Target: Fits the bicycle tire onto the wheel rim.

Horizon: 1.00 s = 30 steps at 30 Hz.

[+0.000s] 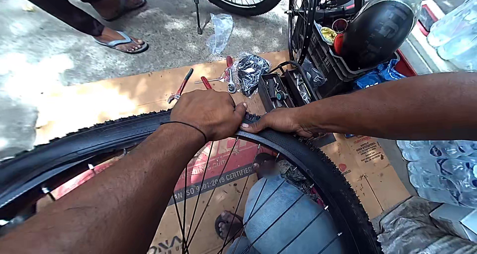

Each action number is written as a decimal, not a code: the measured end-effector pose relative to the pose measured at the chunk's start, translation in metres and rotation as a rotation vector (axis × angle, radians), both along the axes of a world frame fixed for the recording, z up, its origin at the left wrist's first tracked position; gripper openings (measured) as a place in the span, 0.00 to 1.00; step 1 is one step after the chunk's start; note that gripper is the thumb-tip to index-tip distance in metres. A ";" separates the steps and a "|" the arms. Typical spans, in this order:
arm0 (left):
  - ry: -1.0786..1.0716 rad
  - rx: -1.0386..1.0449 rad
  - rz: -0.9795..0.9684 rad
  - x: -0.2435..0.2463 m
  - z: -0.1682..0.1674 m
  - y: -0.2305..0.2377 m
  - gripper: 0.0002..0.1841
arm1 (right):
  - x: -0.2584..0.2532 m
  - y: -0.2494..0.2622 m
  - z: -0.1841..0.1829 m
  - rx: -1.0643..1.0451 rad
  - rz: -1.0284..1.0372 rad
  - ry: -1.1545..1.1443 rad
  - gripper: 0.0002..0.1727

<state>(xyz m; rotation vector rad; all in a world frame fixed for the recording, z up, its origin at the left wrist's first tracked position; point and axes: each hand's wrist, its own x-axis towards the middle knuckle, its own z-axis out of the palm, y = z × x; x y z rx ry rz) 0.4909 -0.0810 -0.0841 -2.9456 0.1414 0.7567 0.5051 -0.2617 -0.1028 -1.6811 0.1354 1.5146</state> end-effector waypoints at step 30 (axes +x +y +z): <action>-0.322 -0.049 0.037 -0.035 0.004 0.068 0.38 | 0.019 0.021 0.001 0.139 0.190 -0.149 0.33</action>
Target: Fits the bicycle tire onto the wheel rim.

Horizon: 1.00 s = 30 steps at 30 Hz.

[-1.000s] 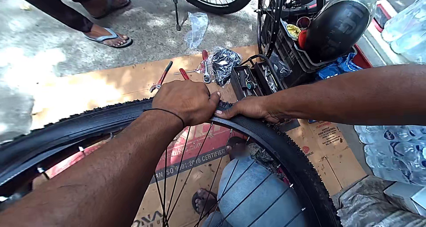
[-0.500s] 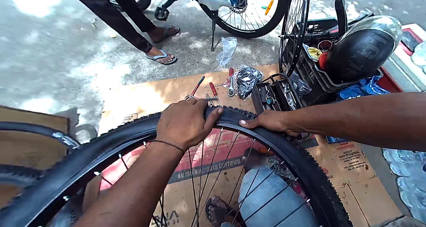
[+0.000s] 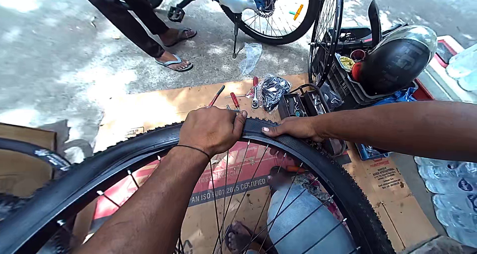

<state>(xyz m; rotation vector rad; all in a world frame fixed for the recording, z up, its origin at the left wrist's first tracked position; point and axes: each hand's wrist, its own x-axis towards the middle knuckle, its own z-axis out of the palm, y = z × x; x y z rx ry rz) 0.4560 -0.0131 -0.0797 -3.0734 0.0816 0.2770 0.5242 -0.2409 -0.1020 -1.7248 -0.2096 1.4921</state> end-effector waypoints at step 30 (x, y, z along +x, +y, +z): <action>0.327 -0.145 0.117 0.024 -0.013 0.018 0.35 | 0.008 0.047 0.008 -0.224 0.155 0.029 0.32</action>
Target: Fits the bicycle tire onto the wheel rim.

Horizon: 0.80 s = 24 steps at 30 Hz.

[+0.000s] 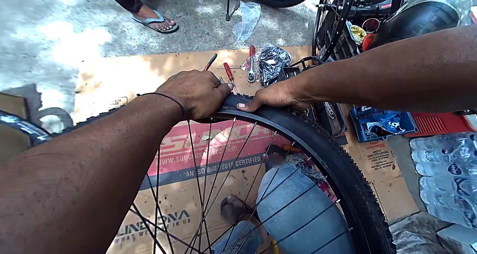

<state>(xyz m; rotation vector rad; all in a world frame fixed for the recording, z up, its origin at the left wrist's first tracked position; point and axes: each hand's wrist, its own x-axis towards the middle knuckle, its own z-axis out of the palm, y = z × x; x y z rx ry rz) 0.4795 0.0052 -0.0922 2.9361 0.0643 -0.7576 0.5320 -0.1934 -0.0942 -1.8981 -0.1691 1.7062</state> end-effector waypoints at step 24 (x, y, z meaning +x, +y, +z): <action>-0.517 -0.214 0.413 -0.059 0.019 0.071 0.35 | 0.012 0.065 0.016 0.219 0.295 -0.348 0.33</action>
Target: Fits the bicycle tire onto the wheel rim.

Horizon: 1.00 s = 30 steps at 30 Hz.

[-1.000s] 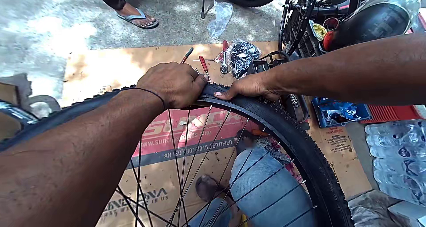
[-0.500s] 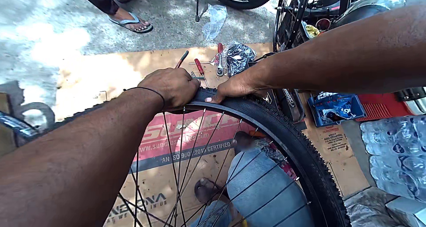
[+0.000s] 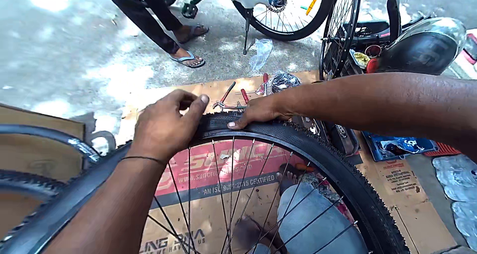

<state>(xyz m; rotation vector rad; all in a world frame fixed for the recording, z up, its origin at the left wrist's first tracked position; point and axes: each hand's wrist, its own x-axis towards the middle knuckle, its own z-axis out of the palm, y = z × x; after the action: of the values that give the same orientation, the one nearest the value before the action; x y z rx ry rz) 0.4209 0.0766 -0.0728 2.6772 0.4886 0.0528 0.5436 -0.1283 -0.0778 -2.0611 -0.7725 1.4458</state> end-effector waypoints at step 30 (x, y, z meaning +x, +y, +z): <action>0.356 -0.194 0.154 -0.080 0.021 0.080 0.21 | -0.011 0.008 -0.011 0.074 -0.067 -0.053 0.36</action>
<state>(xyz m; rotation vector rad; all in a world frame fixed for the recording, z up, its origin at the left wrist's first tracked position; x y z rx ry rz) 0.3412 0.1568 -0.0516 2.4586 0.7668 -0.4126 0.5324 -0.1199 -0.0892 -2.0566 -0.7595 1.3120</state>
